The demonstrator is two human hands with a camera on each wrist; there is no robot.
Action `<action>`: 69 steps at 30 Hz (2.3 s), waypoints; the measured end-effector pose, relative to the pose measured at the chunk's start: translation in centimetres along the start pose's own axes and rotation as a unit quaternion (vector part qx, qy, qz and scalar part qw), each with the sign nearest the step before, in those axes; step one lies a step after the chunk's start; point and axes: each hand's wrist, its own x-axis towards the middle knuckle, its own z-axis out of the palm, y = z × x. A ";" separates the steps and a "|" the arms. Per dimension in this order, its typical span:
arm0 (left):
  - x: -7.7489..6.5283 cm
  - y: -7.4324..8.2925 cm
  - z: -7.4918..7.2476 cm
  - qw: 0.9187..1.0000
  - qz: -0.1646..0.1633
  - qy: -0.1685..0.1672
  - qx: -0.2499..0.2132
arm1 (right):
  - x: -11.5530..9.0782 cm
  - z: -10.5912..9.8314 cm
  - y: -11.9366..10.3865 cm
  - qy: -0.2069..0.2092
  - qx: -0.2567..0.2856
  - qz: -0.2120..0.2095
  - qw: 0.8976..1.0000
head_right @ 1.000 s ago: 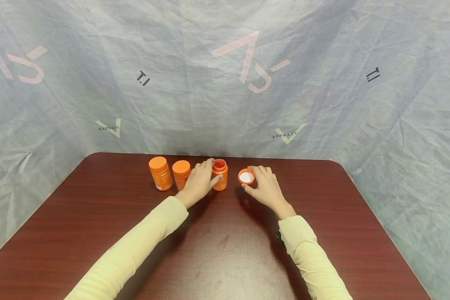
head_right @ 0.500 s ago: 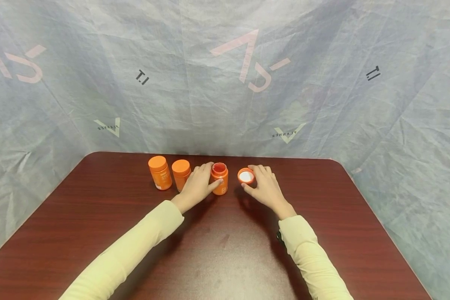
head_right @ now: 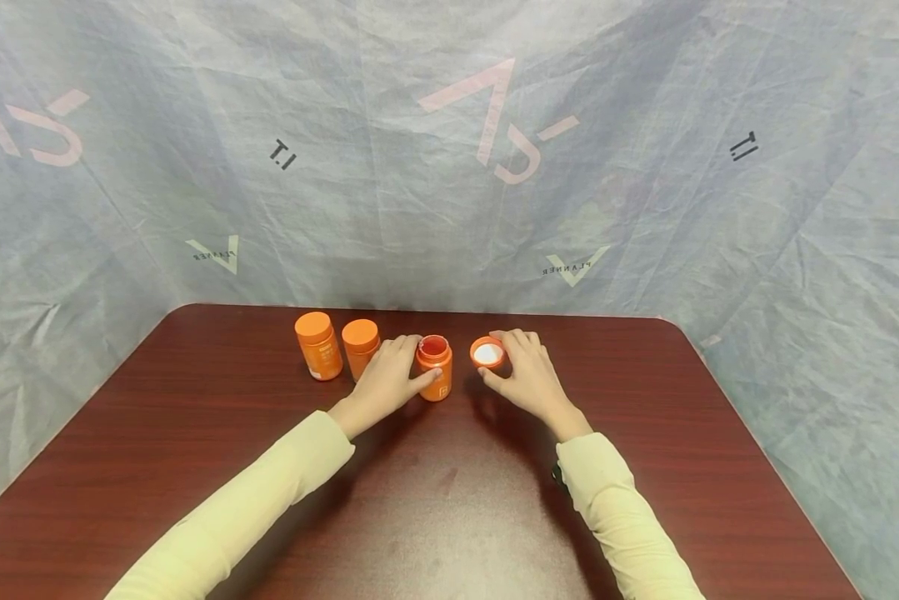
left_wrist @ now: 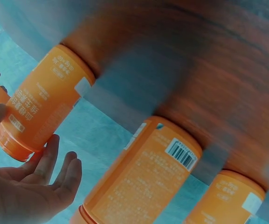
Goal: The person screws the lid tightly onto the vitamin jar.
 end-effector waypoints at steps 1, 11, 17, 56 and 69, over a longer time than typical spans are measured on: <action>-0.1 0.0 0.0 1.000 0.000 0.000 0.000 | 0.0 0.0 0.0 0.002 0.001 -0.003 1.000; -0.8 0.0 -0.6 1.000 0.000 -0.009 0.000 | 0.2 -0.1 -0.7 0.022 0.011 -0.044 0.999; -1.1 -0.2 -0.7 1.000 0.001 -0.013 0.001 | 0.4 -0.1 -1.3 0.026 0.009 -0.057 0.998; -3.0 -0.9 -1.7 0.999 0.008 -0.022 -0.030 | 0.6 0.5 -3.5 -0.007 0.062 -0.075 0.995; -3.1 -1.2 -1.5 0.998 0.017 -0.024 -0.055 | 0.7 0.5 -3.7 -0.001 0.069 -0.087 0.994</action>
